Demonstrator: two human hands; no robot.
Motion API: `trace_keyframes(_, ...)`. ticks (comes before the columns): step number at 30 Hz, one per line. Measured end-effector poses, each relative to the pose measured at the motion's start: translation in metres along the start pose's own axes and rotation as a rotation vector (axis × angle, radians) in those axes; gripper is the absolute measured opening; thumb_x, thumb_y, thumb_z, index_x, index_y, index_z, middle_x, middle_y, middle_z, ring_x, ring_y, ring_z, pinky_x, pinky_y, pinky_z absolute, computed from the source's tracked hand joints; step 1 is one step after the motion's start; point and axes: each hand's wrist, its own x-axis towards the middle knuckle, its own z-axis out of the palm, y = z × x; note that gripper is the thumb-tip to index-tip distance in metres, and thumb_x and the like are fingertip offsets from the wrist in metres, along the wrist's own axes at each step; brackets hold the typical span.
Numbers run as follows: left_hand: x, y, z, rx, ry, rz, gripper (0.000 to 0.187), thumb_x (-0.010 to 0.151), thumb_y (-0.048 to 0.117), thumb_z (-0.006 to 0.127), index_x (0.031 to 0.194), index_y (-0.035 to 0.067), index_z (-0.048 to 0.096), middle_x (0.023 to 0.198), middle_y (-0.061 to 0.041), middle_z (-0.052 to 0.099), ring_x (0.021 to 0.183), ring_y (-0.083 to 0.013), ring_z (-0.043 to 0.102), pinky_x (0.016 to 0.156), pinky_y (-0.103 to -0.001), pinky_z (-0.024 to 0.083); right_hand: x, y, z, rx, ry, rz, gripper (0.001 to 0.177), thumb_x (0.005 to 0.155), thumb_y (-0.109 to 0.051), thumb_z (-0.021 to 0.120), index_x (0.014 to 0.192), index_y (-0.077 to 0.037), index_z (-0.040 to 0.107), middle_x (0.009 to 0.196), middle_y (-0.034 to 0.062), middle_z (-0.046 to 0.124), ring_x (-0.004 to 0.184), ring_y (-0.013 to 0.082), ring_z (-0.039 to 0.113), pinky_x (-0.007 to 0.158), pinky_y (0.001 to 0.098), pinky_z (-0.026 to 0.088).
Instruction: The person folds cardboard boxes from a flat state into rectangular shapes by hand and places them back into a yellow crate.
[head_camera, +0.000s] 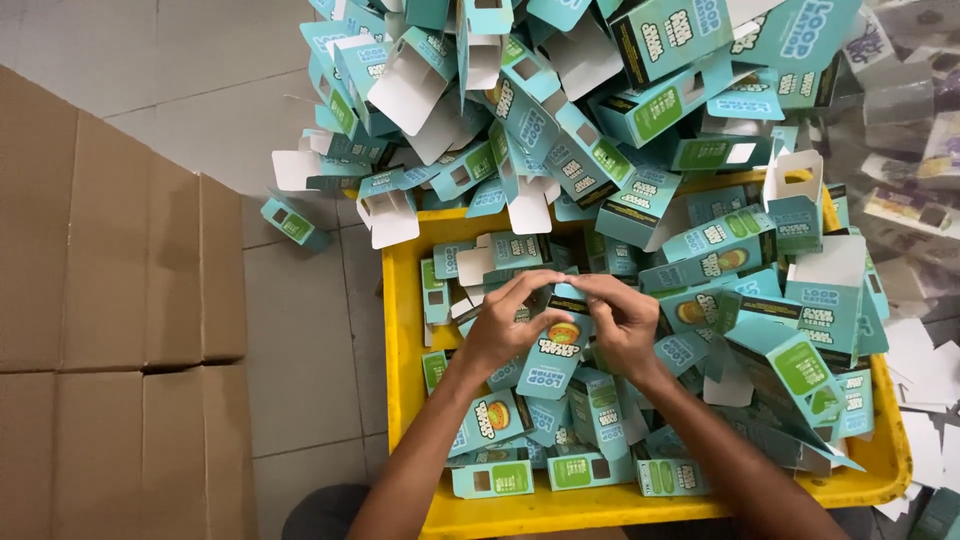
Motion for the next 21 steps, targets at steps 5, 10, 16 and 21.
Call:
trace_keyframes(5,-0.002,-0.001,0.001,0.013,-0.007,-0.019,0.045,0.092,0.023,0.078,0.131,0.008,0.063,0.120,-0.016,0.071,0.107,-0.0371,0.072,0.089,-0.045,0.061,-0.001,0.002,0.000,0.010,0.004,0.055,0.018,0.090,0.005,0.066,0.102,0.006,0.080,0.094,0.0237,0.078,0.094,0.0407,0.076,0.076,0.0484,0.061)
trace_keyframes(10,-0.004,-0.005,0.004,0.030,-0.001,-0.018,0.047,0.090,0.023,0.080,0.131,0.009,0.064,0.122,-0.014,0.071,0.111,-0.0368,0.071,0.090,-0.044,0.061,0.000,0.003,-0.001,-0.011,-0.002,0.064,0.017,0.091,0.005,0.069,0.105,0.005,0.079,0.093,0.0235,0.078,0.094,0.0432,0.075,0.074,0.0502,0.061)
trace_keyframes(16,-0.001,0.000,-0.002,0.024,-0.019,-0.017,0.046,0.090,0.022,0.079,0.131,0.008,0.064,0.120,-0.016,0.071,0.109,-0.0374,0.072,0.092,-0.047,0.060,-0.001,0.004,-0.002,-0.011,-0.013,0.073,0.015,0.089,0.007,0.073,0.102,0.005,0.079,0.095,0.0219,0.079,0.097,0.0415,0.075,0.076,0.0504,0.062)
trace_keyframes(21,-0.002,-0.014,-0.001,0.021,-0.005,0.014,0.040,0.091,0.019,0.079,0.127,0.007,0.064,0.116,-0.017,0.072,0.105,-0.0366,0.073,0.091,-0.049,0.062,0.005,-0.001,0.001,0.070,-0.092,0.100,0.019,0.093,0.008,0.067,0.107,0.003,0.078,0.102,0.0213,0.078,0.105,0.0408,0.073,0.082,0.0536,0.061)
